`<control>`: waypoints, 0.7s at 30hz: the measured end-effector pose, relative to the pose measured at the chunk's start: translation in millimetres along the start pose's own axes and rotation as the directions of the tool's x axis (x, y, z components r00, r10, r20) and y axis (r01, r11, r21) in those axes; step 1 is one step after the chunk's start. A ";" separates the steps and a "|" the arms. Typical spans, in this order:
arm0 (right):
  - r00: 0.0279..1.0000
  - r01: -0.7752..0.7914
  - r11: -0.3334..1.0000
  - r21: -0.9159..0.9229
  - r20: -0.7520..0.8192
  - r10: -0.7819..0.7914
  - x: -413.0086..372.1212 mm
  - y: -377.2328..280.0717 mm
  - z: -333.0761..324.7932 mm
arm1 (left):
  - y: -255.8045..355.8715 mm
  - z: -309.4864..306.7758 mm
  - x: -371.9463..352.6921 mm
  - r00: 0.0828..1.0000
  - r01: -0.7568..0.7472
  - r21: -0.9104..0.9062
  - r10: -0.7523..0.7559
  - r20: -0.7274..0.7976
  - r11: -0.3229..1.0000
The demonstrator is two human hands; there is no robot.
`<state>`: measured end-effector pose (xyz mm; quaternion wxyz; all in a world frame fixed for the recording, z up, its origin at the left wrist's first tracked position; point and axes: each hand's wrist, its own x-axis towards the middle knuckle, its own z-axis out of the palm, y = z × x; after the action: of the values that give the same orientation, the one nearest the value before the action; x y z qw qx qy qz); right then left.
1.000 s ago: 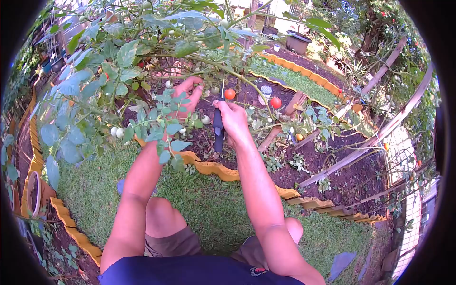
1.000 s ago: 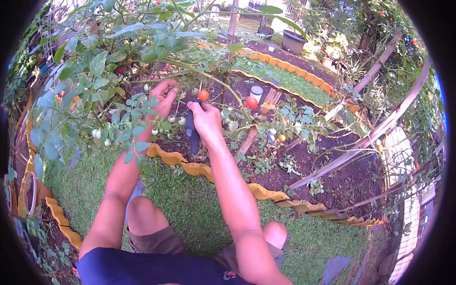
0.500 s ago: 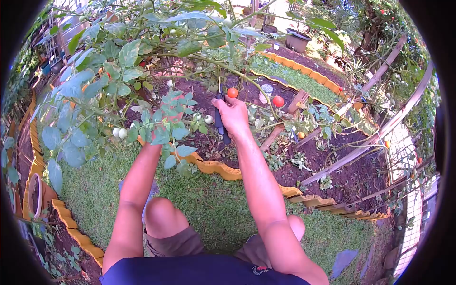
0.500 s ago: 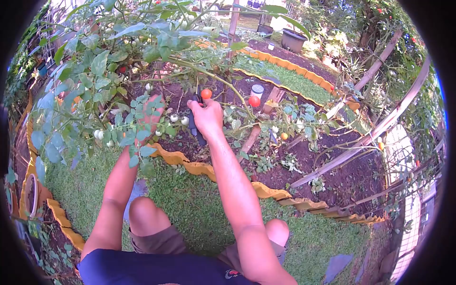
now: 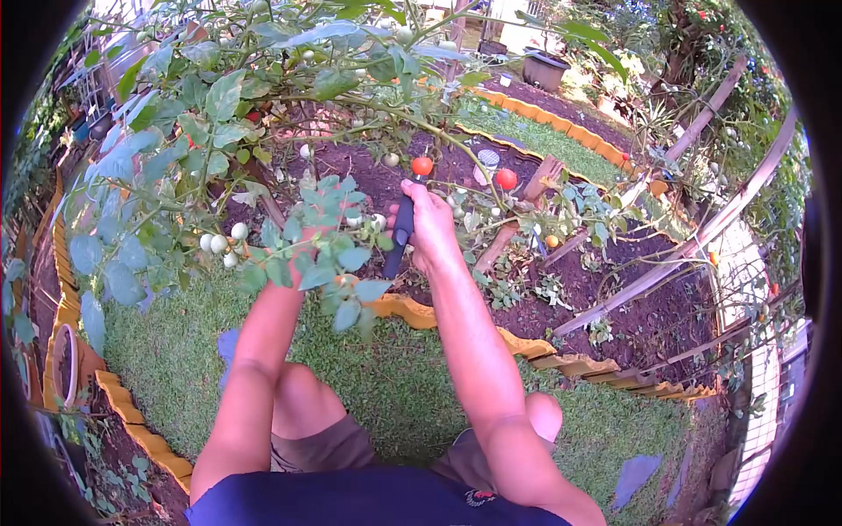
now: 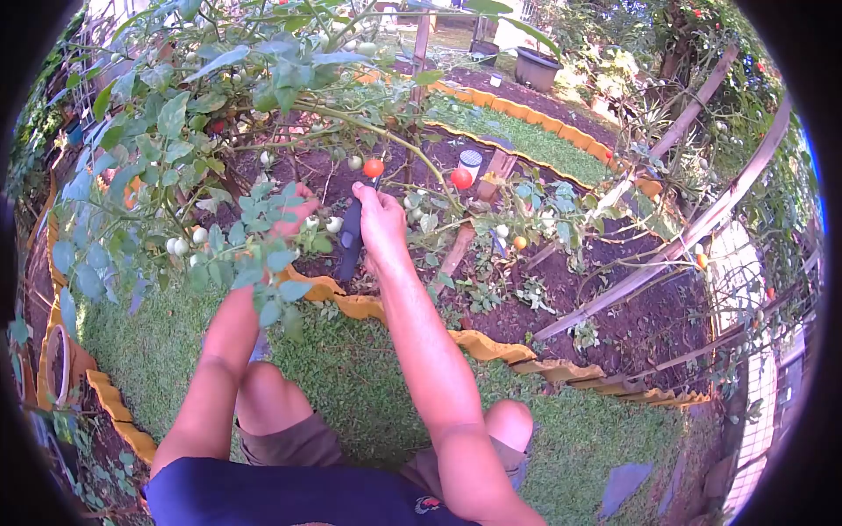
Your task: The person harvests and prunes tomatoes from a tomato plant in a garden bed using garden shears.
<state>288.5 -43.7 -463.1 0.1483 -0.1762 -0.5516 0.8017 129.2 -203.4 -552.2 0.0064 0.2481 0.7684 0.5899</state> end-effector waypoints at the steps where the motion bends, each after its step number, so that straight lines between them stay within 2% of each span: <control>1: 1.000 -0.022 1.000 -0.011 0.006 0.022 -2.0 -2.8 -1.2 | -1.6 4.2 2.3 0.999 -0.030 -0.077 0.028 -0.026 0.997; 5: 0.998 -0.031 0.998 -0.053 0.053 0.034 -5.5 -5.1 -7.2 | 2.6 15.6 28.7 0.992 -0.096 -0.284 0.068 -0.107 0.954; 9: 0.989 -0.067 0.992 -0.111 0.124 0.080 -5.0 -9.2 -10.6 | 29.5 12.2 43.0 0.999 0.008 -0.282 -0.020 -0.040 0.959; 12: 0.991 -0.049 0.981 -0.190 0.117 0.073 0.5 -7.8 -4.2 | 18.4 11.2 80.5 0.999 -0.027 -0.183 0.022 -0.030 0.983; 14: 0.994 0.005 0.973 -0.233 0.104 0.020 1.3 -10.2 1.1 | 45.0 11.0 71.7 0.996 -0.083 -0.058 0.081 -0.025 0.995; 17: 0.998 0.027 0.941 -0.336 0.065 -0.006 1.2 -17.7 7.3 | 62.7 16.5 67.7 0.999 -0.027 0.033 0.028 -0.042 0.999; 18: 0.999 0.025 0.941 -0.339 0.052 -0.007 1.2 -19.5 9.9 | 42.8 19.3 80.8 0.987 -0.131 0.186 0.146 -0.072 0.974; 21: 0.994 0.106 0.891 -0.442 0.054 -0.092 13.8 -11.7 9.5 | 29.2 21.5 86.7 0.979 -0.189 0.162 0.198 -0.043 0.969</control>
<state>272.4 -41.6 -450.6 0.1360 -0.1644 -0.7305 0.6487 70.6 -145.0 -507.7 -0.0934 0.3040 0.7845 0.5323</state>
